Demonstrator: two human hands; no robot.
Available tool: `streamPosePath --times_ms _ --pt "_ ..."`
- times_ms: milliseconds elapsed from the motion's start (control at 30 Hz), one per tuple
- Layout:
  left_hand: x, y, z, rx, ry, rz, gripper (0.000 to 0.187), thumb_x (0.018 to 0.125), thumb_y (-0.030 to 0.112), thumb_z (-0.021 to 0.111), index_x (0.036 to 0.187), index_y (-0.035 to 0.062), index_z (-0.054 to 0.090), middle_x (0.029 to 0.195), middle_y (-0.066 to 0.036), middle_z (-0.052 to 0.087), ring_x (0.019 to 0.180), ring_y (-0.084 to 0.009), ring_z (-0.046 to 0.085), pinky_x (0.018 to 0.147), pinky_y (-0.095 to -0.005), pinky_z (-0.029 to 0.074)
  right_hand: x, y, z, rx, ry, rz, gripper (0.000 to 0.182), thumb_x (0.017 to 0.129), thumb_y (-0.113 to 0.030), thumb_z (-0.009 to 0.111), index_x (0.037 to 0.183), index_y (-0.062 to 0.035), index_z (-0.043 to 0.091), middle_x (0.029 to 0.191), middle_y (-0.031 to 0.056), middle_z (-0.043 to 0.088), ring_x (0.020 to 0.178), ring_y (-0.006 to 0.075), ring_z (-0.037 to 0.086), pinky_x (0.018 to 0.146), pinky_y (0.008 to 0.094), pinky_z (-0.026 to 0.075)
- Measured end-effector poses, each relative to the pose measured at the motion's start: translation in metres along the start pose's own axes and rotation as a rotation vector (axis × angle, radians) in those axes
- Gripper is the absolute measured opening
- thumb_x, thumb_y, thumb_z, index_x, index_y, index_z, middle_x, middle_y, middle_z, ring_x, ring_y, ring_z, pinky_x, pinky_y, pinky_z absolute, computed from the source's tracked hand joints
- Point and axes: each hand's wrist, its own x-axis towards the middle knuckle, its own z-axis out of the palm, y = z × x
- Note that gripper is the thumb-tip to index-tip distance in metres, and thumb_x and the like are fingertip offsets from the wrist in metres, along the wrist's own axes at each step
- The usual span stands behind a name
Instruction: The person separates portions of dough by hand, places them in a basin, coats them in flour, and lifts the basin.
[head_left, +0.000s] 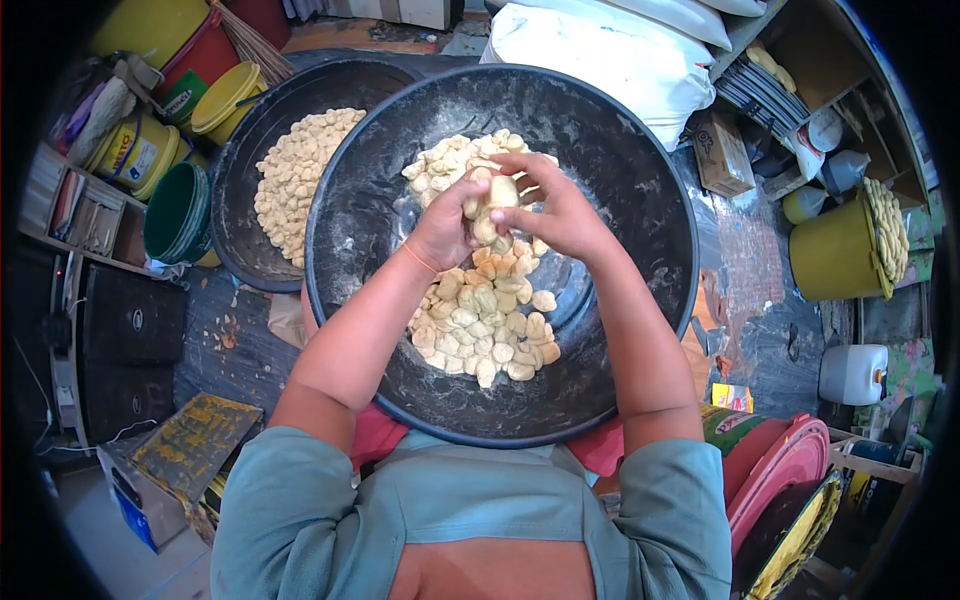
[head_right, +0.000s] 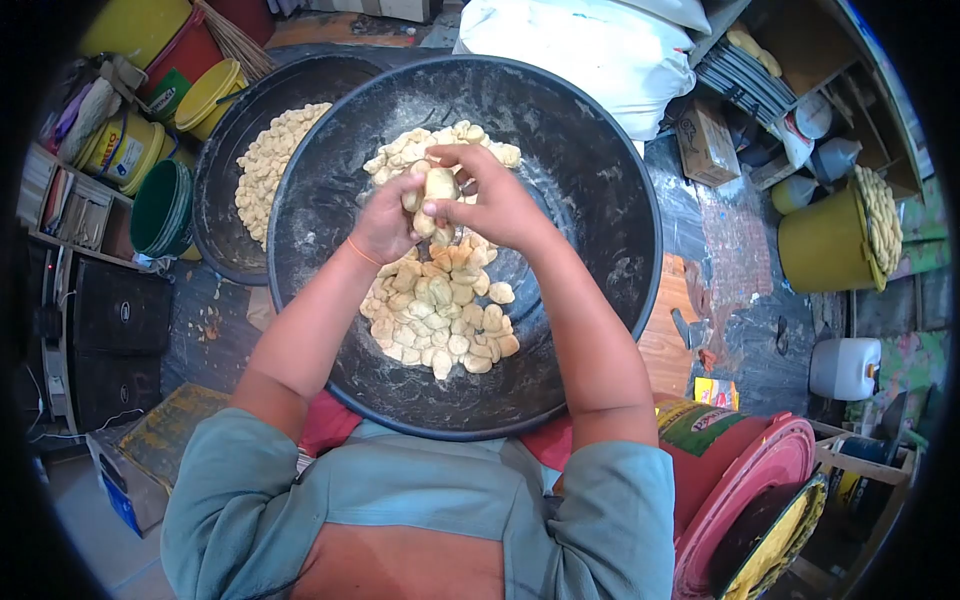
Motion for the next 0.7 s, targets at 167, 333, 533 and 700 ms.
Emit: streamPosePath --times_ms 167,333,533,700 --pt "0.003 -0.003 -0.003 0.033 0.048 0.051 0.026 0.089 0.022 0.052 0.113 0.01 0.05 0.095 -0.005 0.058 0.07 -0.0125 0.058 0.048 -0.0183 0.045 0.005 0.011 -0.007 0.262 -0.038 0.286 0.042 0.078 -0.017 0.075 0.115 -0.004 0.061 0.106 0.0072 0.056 0.084 0.0135 0.058 0.073 0.0302 0.05" --pt "0.001 -0.003 0.005 0.213 0.024 -0.029 0.03 0.087 0.019 0.061 0.112 0.0106 0.047 0.092 -0.005 0.057 0.068 -0.0103 0.058 0.049 -0.0176 0.045 0.004 -0.002 -0.005 0.672 0.105 0.226 0.022 0.091 -0.016 0.061 0.107 -0.0023 0.055 0.097 0.0059 0.058 0.087 0.0121 0.059 0.071 0.0256 0.052" --pt "0.0 -0.004 0.007 0.072 -0.111 -0.084 0.054 0.083 0.014 0.05 0.135 0.0115 0.035 0.104 -0.011 0.058 0.076 -0.0178 0.061 0.052 -0.0206 0.047 0.005 0.025 -0.021 0.446 0.18 0.055 0.017 0.09 -0.019 0.063 0.094 -0.0027 0.062 0.108 0.0073 0.055 0.093 0.0122 0.056 0.076 0.0287 0.05" --pt "-0.006 0.0 0.013 0.173 -0.016 -0.005 0.07 0.077 0.012 0.039 0.145 0.0123 0.024 0.12 -0.018 0.055 0.078 -0.0207 0.062 0.047 -0.0211 0.046 0.0 0.005 -0.004 0.129 -0.177 0.212 0.021 0.085 -0.014 0.068 0.1 -0.0014 0.06 0.1 0.0055 0.056 0.093 0.0161 0.056 0.082 0.0324 0.05"
